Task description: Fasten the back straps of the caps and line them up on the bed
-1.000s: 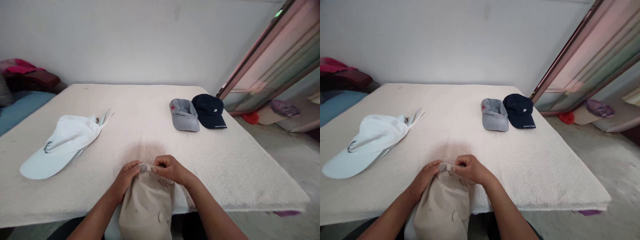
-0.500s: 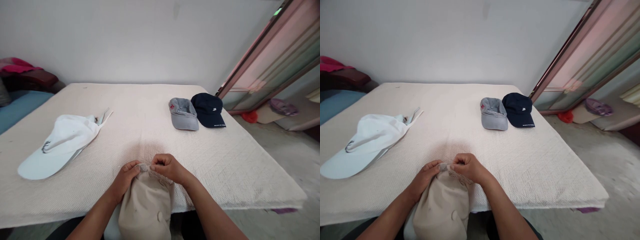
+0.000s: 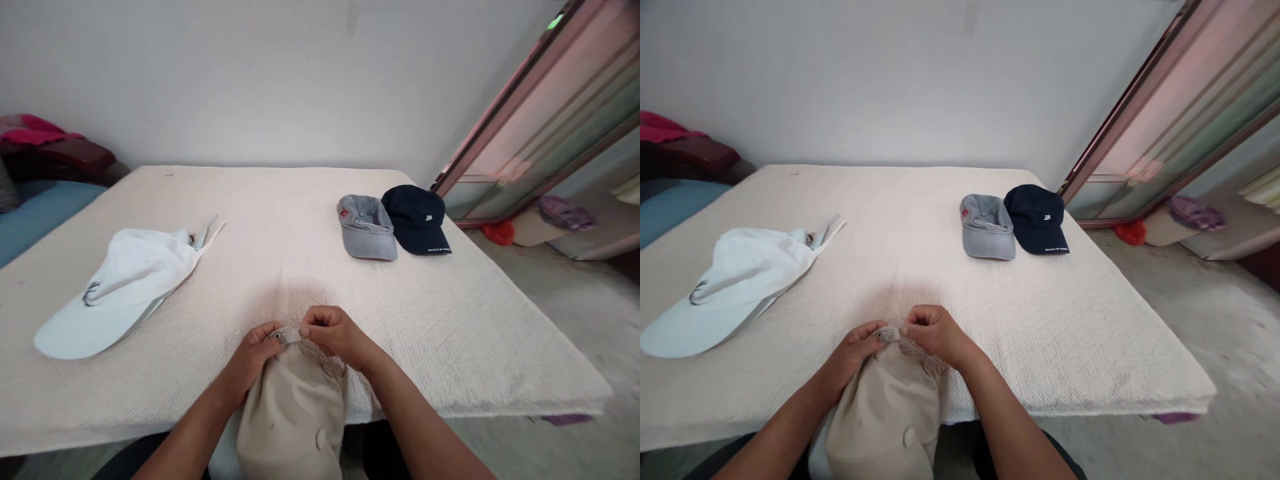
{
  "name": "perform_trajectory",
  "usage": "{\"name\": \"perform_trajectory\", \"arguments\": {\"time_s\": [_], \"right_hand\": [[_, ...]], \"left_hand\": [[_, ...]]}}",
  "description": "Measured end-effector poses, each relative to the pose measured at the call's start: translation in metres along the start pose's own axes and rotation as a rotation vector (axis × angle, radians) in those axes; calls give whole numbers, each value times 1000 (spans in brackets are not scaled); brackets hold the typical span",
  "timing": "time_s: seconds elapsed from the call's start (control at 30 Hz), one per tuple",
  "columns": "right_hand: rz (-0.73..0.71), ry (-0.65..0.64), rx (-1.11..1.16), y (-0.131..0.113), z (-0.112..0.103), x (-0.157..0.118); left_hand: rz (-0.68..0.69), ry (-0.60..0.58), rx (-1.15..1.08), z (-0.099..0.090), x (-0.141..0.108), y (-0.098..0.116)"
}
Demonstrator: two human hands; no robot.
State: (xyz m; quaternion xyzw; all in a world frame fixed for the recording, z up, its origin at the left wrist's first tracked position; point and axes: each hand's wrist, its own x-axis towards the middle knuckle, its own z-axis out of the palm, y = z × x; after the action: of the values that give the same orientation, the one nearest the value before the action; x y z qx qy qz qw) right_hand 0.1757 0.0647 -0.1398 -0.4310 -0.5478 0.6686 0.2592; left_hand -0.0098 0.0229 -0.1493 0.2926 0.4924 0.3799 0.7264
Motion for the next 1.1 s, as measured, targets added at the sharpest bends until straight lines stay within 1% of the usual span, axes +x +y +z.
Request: {"name": "perform_trajectory", "arguments": {"time_s": [0.07, 0.23, 0.33, 0.43, 0.5, 0.63, 0.7, 0.8, 0.9, 1.0, 1.1], "right_hand": [[21, -15, 35, 0, 0, 0], [7, -42, -9, 0, 1, -1], [31, -17, 19, 1, 1, -1], [65, -19, 87, 3, 0, 1], [82, -18, 142, 4, 2, 2], [115, 32, 205, 5, 6, 3], [134, 13, 209, 5, 6, 3], [158, -48, 227, 4, 6, 2], [134, -8, 267, 4, 6, 3], [110, 23, 239, 5, 7, 4], [125, -31, 196, 6, 7, 4]], "left_hand": [[12, -22, -1, -1, 0, -1], [19, -14, 39, -1, 1, -3], [3, 3, 32, -1, 2, -4], [-5, -8, 7, 0, 2, -4], [7, -11, 29, 1, 2, -2], [26, 26, 93, 3, 0, 0], [23, 30, 76, 4, 0, 0], [26, 33, 36, 3, 0, -1], [19, 15, 9, 3, -1, -1], [7, 2, 1, 4, -1, 0], [12, 7, 26, 4, -1, 0]]}}
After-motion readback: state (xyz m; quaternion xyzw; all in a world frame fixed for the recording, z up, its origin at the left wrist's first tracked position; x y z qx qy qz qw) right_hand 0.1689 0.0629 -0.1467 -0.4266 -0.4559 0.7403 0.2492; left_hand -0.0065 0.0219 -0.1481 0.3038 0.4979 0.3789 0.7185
